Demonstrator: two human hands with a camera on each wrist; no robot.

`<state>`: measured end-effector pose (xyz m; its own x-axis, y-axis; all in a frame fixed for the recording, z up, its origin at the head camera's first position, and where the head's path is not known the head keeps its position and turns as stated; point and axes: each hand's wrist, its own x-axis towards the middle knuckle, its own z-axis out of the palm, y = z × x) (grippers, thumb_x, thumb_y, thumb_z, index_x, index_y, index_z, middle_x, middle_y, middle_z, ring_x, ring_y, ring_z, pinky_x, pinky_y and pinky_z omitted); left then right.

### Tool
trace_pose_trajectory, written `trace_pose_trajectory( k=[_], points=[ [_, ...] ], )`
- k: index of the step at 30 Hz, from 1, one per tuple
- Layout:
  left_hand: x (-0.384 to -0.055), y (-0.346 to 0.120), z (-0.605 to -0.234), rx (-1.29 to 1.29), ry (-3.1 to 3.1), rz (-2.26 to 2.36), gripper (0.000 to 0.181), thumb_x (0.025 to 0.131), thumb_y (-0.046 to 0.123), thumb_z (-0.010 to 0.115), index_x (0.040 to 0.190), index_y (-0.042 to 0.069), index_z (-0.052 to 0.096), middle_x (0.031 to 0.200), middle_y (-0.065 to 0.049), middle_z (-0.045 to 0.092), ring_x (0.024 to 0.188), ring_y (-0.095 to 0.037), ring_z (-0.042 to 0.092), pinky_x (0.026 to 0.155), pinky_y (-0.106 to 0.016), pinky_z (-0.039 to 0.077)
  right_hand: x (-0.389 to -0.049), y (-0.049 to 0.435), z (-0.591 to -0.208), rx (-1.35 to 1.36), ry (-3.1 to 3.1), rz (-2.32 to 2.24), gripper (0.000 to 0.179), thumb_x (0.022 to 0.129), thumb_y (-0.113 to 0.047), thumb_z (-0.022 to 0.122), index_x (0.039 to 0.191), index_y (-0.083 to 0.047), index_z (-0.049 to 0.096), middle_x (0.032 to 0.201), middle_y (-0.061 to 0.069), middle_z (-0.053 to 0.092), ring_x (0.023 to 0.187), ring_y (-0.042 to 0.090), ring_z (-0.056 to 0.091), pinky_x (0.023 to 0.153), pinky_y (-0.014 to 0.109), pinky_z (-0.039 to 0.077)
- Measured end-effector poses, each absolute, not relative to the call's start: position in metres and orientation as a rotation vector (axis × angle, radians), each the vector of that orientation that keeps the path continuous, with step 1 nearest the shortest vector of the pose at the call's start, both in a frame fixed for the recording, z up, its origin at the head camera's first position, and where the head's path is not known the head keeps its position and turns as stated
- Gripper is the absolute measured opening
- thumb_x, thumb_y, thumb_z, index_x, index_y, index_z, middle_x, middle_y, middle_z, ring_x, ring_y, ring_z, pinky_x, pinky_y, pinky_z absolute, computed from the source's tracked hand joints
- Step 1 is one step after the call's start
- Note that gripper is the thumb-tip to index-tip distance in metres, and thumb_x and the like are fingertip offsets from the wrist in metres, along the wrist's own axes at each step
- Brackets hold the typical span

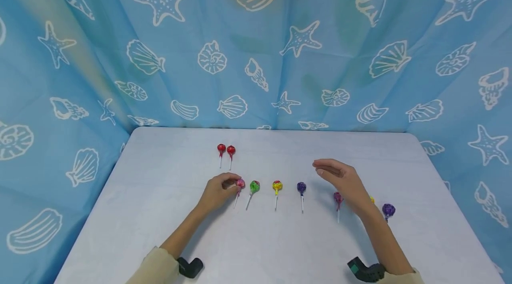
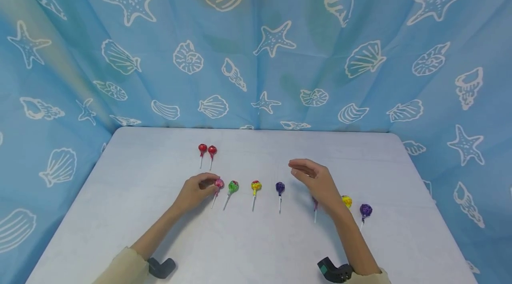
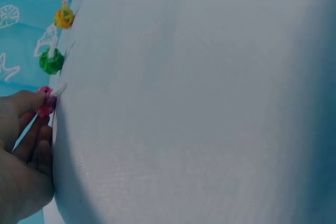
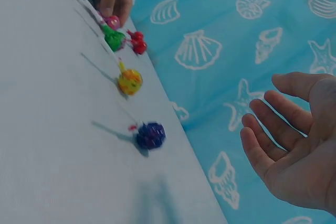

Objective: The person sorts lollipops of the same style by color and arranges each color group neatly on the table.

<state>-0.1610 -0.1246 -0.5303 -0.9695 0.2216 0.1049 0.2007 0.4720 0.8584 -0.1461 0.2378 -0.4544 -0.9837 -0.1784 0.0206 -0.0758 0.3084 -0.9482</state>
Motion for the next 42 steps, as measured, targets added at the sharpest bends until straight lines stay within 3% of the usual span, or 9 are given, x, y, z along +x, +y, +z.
trace_pose_trajectory(
  k=[7,14,22,26,30,33,38,40,42],
  points=[
    [-0.160,-0.125,-0.531,0.379,2.672,1.547,0.023,0.088,0.003,0.074,0.111,0.007,0.073,0.105,-0.003,0.070,0.097,-0.022,0.063,0.085,-0.036,0.053,-0.129,0.264,-0.453,-0.244,2.605,-1.753,0.036,0.102,-0.024,0.059,0.130,-0.001,0.062,0.130,0.016,0.063,0.112,-0.004,0.058,0.090,0.014,0.046],
    [-0.161,-0.124,-0.530,0.401,2.662,1.589,0.021,0.088,0.002,0.074,0.109,0.006,0.073,0.104,-0.004,0.070,0.094,-0.023,0.062,0.085,-0.040,0.054,-0.111,0.294,-0.457,-0.124,2.707,-1.678,0.038,0.102,-0.025,0.061,0.130,0.000,0.061,0.125,-0.001,0.066,0.107,-0.009,0.057,0.087,0.011,0.046],
    [-0.162,-0.123,-0.530,0.396,2.660,1.588,0.022,0.088,0.002,0.074,0.110,0.006,0.073,0.104,-0.003,0.070,0.095,-0.022,0.062,0.085,-0.037,0.053,-0.097,0.319,-0.474,0.006,2.869,-1.432,0.037,0.100,-0.023,0.063,0.130,0.000,0.062,0.126,0.021,0.064,0.100,-0.019,0.051,0.081,0.004,0.042],
    [-0.161,-0.123,-0.530,0.375,2.662,1.587,0.022,0.088,0.003,0.074,0.109,0.007,0.074,0.103,-0.002,0.070,0.093,-0.021,0.060,0.083,-0.034,0.051,-0.094,0.321,-0.484,-0.047,2.949,-1.311,0.032,0.098,-0.018,0.065,0.126,-0.001,0.065,0.122,0.019,0.067,0.104,0.003,0.063,0.080,0.007,0.045],
    [-0.160,-0.124,-0.530,0.376,2.656,1.589,0.022,0.088,0.003,0.075,0.110,0.006,0.073,0.104,-0.003,0.070,0.094,-0.021,0.061,0.084,-0.035,0.052,-0.095,0.314,-0.493,-0.125,3.098,-1.139,0.029,0.094,-0.016,0.072,0.119,-0.003,0.070,0.115,0.019,0.069,0.098,0.032,0.066,0.075,0.024,0.052],
    [-0.160,-0.124,-0.531,0.380,2.653,1.584,0.023,0.088,0.004,0.075,0.110,0.007,0.073,0.104,-0.002,0.070,0.093,-0.020,0.061,0.084,-0.034,0.052,-0.096,0.309,-0.497,-0.143,3.163,-1.052,0.029,0.090,-0.016,0.076,0.116,-0.005,0.072,0.105,0.019,0.071,0.073,0.028,0.057,0.058,0.033,0.044],
    [-0.161,-0.124,-0.531,0.359,2.646,1.582,0.023,0.088,0.005,0.075,0.110,0.009,0.074,0.103,0.001,0.070,0.092,-0.018,0.060,0.082,-0.033,0.051,-0.099,0.304,-0.500,-0.190,3.146,-1.007,0.030,0.088,-0.015,0.077,0.116,-0.005,0.073,0.112,0.023,0.069,0.081,0.034,0.060,0.069,0.048,0.052],
    [-0.160,-0.124,-0.531,0.353,2.645,1.587,0.022,0.088,0.005,0.075,0.110,0.010,0.074,0.103,0.001,0.070,0.093,-0.018,0.060,0.082,-0.033,0.051,-0.100,0.302,-0.501,-0.220,3.147,-0.976,0.031,0.088,-0.015,0.078,0.116,-0.005,0.073,0.113,0.022,0.069,0.079,0.029,0.061,0.071,0.045,0.053],
    [-0.160,-0.124,-0.531,0.353,2.647,1.593,0.022,0.088,0.004,0.075,0.109,0.010,0.074,0.103,0.001,0.070,0.093,-0.018,0.061,0.082,-0.034,0.052,-0.101,0.301,-0.503,-0.246,3.146,-0.958,0.031,0.087,-0.015,0.078,0.116,-0.004,0.073,0.107,0.019,0.071,0.062,0.021,0.052,0.059,0.035,0.049]
  ],
)
